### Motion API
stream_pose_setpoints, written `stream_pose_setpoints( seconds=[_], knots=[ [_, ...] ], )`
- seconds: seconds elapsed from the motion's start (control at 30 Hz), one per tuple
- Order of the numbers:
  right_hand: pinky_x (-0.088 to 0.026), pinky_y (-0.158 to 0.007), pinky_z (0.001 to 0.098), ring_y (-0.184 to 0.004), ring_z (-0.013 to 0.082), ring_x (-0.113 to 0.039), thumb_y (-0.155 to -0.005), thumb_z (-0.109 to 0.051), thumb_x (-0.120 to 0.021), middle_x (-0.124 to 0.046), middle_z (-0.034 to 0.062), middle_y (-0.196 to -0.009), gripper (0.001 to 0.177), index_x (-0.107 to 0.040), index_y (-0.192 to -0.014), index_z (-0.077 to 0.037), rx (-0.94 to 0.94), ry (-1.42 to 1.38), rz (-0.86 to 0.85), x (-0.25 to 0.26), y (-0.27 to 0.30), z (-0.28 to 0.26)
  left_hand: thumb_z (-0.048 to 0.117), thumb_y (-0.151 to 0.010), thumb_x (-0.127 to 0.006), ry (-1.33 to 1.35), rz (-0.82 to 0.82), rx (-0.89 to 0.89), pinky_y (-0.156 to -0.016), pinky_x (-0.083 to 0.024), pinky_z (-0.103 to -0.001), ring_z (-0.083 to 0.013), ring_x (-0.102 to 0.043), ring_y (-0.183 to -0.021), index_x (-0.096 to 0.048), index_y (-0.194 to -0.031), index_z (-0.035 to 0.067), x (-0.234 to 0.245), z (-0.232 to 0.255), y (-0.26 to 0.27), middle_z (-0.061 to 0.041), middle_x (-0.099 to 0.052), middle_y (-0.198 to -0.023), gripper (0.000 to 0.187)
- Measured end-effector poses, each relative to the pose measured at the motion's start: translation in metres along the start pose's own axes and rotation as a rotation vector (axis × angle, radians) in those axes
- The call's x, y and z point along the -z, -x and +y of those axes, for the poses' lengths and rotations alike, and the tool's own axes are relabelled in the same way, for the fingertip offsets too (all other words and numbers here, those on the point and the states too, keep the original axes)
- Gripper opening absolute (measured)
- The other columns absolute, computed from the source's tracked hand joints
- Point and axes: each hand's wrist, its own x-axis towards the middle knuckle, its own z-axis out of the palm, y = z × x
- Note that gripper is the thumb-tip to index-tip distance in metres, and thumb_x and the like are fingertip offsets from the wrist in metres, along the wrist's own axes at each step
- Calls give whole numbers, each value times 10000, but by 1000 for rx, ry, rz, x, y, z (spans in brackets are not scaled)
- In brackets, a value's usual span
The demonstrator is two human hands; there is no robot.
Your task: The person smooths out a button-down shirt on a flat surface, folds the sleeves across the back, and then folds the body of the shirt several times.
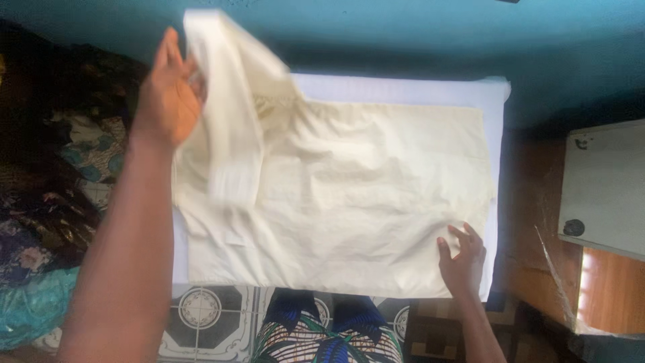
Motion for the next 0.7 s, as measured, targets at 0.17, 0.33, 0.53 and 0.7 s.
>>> stream_pose_setpoints(
  seconds=[0.17,0.33,0.53,0.7],
  knots=[
    [-520,-980,443,-1297,284,-542,-983,-268,-653,-509,154,-1515,360,-675,-1298,-95,-30,-172,17,10,-10,18,354,-1051,-679,-816,402,-41,-957,-546,-420,-258,-601,-1201,-432,-1458,132,-9,1,-20,-141,-545,-1396,525],
    [-506,-951,472,-1112,297,-591,-958,-317,-708,-510,202,-1395,474,-616,-1335,-44,-312,-104,91,17,-3,52,298,-1068,-637,-1117,661,87,-925,-556,-481,-306,-663,-1109,-568,-1248,42,18,-57,101,-160,-654,-1222,321],
    [-540,-887,489,-1038,323,-595,-896,-394,-763,-587,236,-1209,640,-489,-1332,-15,-556,-140,-55,7,14,72,533,-975,-639,-1102,793,627,-932,-493,-508,-368,-607,-1091,-543,-1259,9,46,-139,266,-205,-625,-1160,604],
    [-533,-900,538,-1072,343,-600,-938,-438,-786,-617,284,-1210,656,-555,-1258,85,-498,-118,-170,-24,8,108,534,-987,-618,-947,728,581,-888,-506,-452,-341,-667,-983,-689,-1095,58,62,-162,293,-178,-709,-1030,493]
  ],
)
